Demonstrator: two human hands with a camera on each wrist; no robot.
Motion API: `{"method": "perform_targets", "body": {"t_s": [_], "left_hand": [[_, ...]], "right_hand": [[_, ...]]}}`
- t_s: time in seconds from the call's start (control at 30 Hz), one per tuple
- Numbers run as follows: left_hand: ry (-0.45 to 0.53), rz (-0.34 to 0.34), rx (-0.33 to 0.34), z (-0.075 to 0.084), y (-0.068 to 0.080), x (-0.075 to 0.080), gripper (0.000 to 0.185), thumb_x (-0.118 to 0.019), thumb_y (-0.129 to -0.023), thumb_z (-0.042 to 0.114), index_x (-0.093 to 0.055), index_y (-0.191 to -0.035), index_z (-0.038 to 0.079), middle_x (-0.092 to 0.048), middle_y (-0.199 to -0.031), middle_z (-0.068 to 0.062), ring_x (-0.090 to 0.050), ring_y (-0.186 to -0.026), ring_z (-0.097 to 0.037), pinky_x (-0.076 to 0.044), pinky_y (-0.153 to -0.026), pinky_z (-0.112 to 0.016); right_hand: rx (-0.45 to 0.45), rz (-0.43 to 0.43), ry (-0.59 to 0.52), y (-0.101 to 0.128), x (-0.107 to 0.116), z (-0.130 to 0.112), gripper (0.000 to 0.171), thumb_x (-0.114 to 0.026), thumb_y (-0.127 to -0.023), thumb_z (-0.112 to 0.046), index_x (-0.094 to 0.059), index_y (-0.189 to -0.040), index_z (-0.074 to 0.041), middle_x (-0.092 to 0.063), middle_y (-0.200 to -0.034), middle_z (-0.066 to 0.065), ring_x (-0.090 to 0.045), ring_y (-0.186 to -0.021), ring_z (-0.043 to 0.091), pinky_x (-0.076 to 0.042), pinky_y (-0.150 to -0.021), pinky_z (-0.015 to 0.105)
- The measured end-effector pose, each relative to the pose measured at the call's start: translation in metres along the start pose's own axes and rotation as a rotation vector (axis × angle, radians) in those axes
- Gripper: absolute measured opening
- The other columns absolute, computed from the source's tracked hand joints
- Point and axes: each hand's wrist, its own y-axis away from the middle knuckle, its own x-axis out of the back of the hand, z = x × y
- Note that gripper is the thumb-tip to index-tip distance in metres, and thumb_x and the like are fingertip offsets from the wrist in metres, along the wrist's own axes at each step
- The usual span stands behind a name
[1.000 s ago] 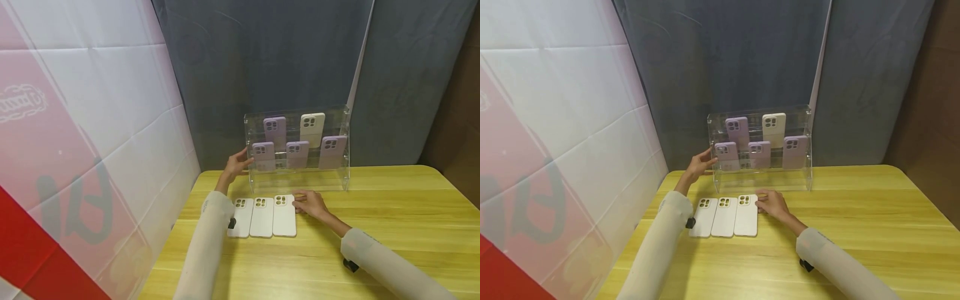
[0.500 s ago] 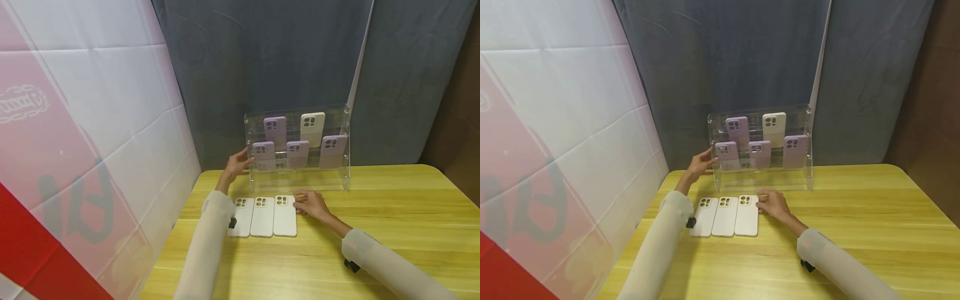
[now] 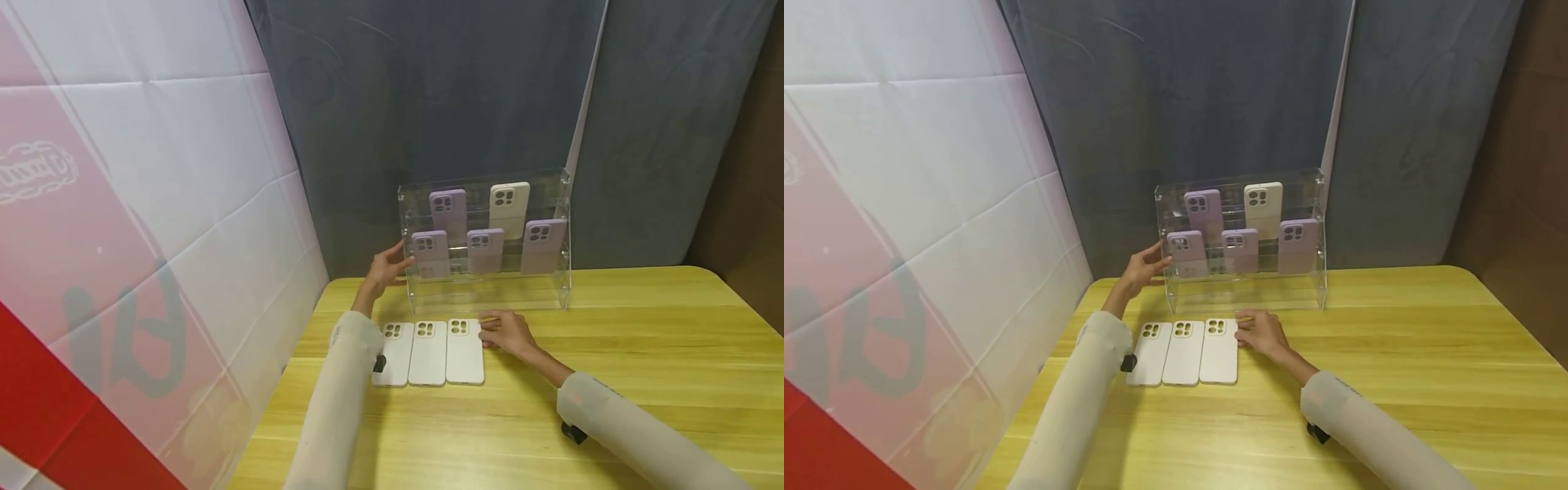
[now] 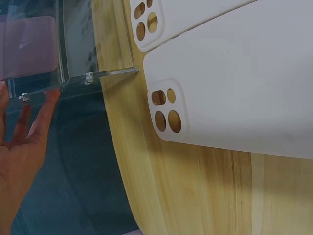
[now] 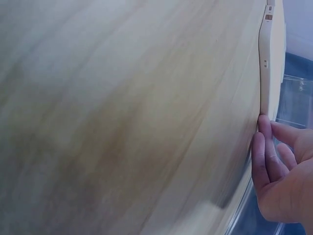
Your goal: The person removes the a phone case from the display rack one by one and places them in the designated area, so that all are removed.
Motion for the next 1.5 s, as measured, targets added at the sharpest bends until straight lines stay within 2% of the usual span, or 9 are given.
{"method": "perform_targets", "body": {"t_s": [0.4,0.57,0.73,0.93,1.07,1.23,1.3,1.5], "left_hand": [[0.018,-0.018,0.012,0.005,-0.004,-0.010,0.069,-0.072,-0.100,0.018,-0.040,-0.161,0.025,-0.051,-0.154,-0.020,-0.056,-0.135,-0.039,-0.055,-0.105,-0.060],[-0.003,-0.017,0.002,0.008,-0.006,-0.011,0.068,-0.072,-0.100,0.020,-0.040,-0.161,0.024,-0.053,-0.152,-0.019,-0.057,-0.134,-0.038,-0.059,-0.100,-0.056],[0.004,-0.027,0.000,0.008,-0.008,-0.012,0.068,-0.072,-0.100,0.020,-0.040,-0.161,0.025,-0.052,-0.154,-0.019,-0.057,-0.134,-0.040,-0.058,-0.101,-0.058],[0.001,-0.036,-0.013,0.004,-0.008,-0.013,0.068,-0.071,-0.101,0.019,-0.040,-0.161,0.023,-0.051,-0.154,-0.021,-0.056,-0.134,-0.041,-0.057,-0.101,-0.059],[-0.006,-0.029,-0.021,0.002,-0.006,-0.011,0.068,-0.073,-0.100,0.020,-0.041,-0.160,0.021,-0.052,-0.153,-0.021,-0.058,-0.133,-0.039,-0.059,-0.099,-0.057],[0.004,-0.038,-0.010,0.001,-0.002,-0.005,0.070,-0.074,-0.100,0.022,-0.039,-0.161,0.021,-0.049,-0.155,-0.021,-0.057,-0.134,-0.039,-0.058,-0.101,-0.057],[0.010,-0.038,0.002,-0.001,-0.002,-0.002,0.071,-0.073,-0.100,0.022,-0.038,-0.162,0.023,-0.048,-0.156,-0.021,-0.054,-0.136,-0.040,-0.057,-0.103,-0.058],[0.002,-0.039,0.009,-0.005,-0.005,0.002,0.073,-0.073,-0.100,0.020,-0.035,-0.163,0.025,-0.041,-0.161,-0.021,-0.049,-0.140,-0.041,-0.055,-0.106,-0.058]], "right_hand": [[0.023,-0.001,0.013,0.002,0.011,-0.002,0.039,-0.074,-0.090,0.006,-0.065,-0.127,0.013,-0.072,-0.112,0.032,-0.077,-0.072,0.032,-0.067,-0.060,0.034],[0.062,0.011,0.085,0.000,0.023,-0.001,0.040,-0.077,-0.092,-0.002,-0.066,-0.129,0.009,-0.074,-0.111,0.028,-0.078,-0.073,0.031,-0.067,-0.059,0.036],[0.066,-0.013,0.068,0.000,0.036,0.000,0.045,-0.076,-0.095,-0.006,-0.063,-0.135,0.008,-0.073,-0.115,0.027,-0.077,-0.076,0.034,-0.068,-0.063,0.040],[0.087,-0.013,0.069,0.003,0.055,0.001,0.045,-0.076,-0.095,-0.007,-0.063,-0.135,0.008,-0.074,-0.114,0.026,-0.077,-0.079,0.038,-0.068,-0.068,0.044],[0.127,0.012,0.125,0.004,0.070,-0.001,0.043,-0.077,-0.095,-0.009,-0.063,-0.133,0.008,-0.076,-0.110,0.024,-0.076,-0.077,0.040,-0.067,-0.060,0.038],[0.151,0.063,0.187,0.001,0.093,-0.003,0.045,-0.077,-0.095,-0.012,-0.063,-0.133,0.009,-0.076,-0.108,0.023,-0.076,-0.077,0.042,-0.051,-0.043,0.021],[0.162,0.083,0.209,-0.001,0.102,-0.004,0.045,-0.077,-0.095,-0.012,-0.063,-0.133,0.009,-0.076,-0.108,0.023,-0.075,-0.077,0.043,-0.044,-0.039,0.019],[0.222,0.160,0.258,-0.005,0.133,-0.008,0.039,-0.076,-0.095,-0.008,-0.066,-0.128,0.009,-0.076,-0.105,0.026,-0.076,-0.074,0.038,-0.041,-0.036,0.019]]}}
